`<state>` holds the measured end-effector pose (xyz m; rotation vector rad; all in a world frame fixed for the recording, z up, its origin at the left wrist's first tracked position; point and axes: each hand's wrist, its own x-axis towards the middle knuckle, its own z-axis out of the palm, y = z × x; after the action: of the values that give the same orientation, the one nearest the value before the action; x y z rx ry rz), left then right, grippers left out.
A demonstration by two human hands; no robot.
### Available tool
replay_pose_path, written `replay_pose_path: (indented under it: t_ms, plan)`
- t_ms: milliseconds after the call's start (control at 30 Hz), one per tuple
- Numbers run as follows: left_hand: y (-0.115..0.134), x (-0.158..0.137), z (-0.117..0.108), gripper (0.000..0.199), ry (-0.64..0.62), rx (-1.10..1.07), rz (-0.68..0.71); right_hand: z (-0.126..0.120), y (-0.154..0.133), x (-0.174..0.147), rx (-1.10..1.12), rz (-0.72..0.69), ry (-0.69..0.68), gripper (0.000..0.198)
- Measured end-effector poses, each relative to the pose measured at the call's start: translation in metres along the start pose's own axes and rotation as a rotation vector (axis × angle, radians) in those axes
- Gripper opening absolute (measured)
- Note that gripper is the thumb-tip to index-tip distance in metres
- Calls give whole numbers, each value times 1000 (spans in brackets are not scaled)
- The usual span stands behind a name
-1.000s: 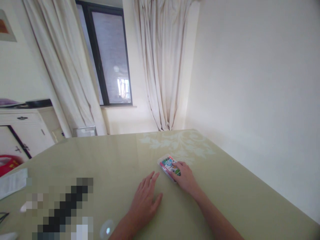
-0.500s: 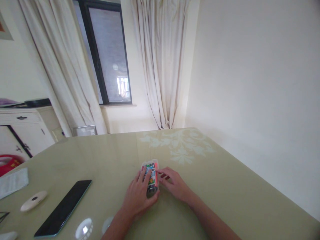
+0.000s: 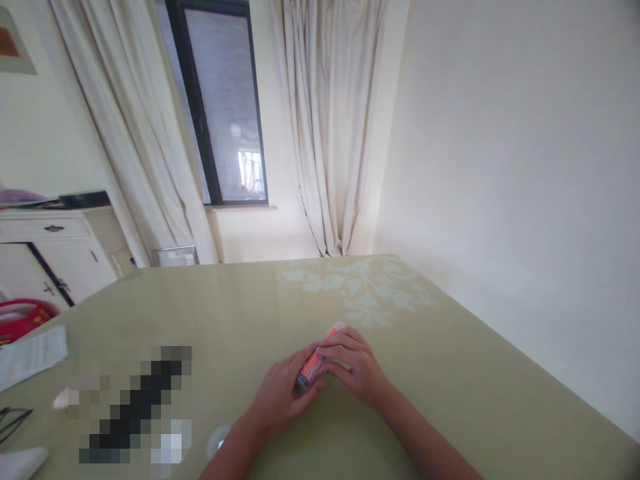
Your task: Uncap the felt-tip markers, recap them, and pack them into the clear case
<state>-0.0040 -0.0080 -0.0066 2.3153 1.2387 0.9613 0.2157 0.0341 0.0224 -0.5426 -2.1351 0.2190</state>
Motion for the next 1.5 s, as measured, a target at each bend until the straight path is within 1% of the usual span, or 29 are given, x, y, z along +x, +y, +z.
replay_pose_path:
  t_ms: [67,133,267,333,433,500,567,667,767,900,1033,1100,1233,1300,1367,1433,1500]
  plan:
    - [2,2,-1,53,0,-17,-21,2,0,0,-11,-24,18,21]
    - [3,3,-2,52,-9,-19,-5,4,-1,0,-8,-13,29,18]
    - [7,2,-1,55,-50,8,51,4,-4,0,23,60,38,20]
    - [9,2,0,53,-40,-35,27,1,-2,-1,32,100,73,20]
    - [12,3,-2,48,-9,-149,-12,-8,5,-2,18,208,143,25]
    - [14,4,-4,46,11,-212,-34,-14,12,-3,24,245,127,31]
    - [15,4,-6,45,26,-257,-57,-18,19,-4,57,232,67,35]
    - [16,5,-8,45,41,-278,-85,-19,23,-4,129,224,21,33]
    - [17,4,-7,44,25,-264,-78,-19,23,-2,188,276,47,26]
    - [17,3,-6,45,-4,-244,-55,-17,21,-1,190,346,96,36]
    - [15,1,-5,51,-2,-282,-76,-12,23,-3,165,387,168,30]
    - [12,-1,-3,53,18,-314,-113,-10,25,-4,159,420,192,31]
    - [7,-3,1,56,80,-385,-243,-8,32,-7,173,510,211,34]
    - [4,0,2,58,142,-430,-302,-7,35,-9,217,588,212,37]
    - [2,4,2,59,238,-467,-347,-7,40,-10,294,681,212,41]
    - [0,7,0,58,320,-467,-363,-9,46,-11,359,767,220,43]
    - [0,9,-3,57,329,-432,-346,-14,54,-13,350,839,226,40]
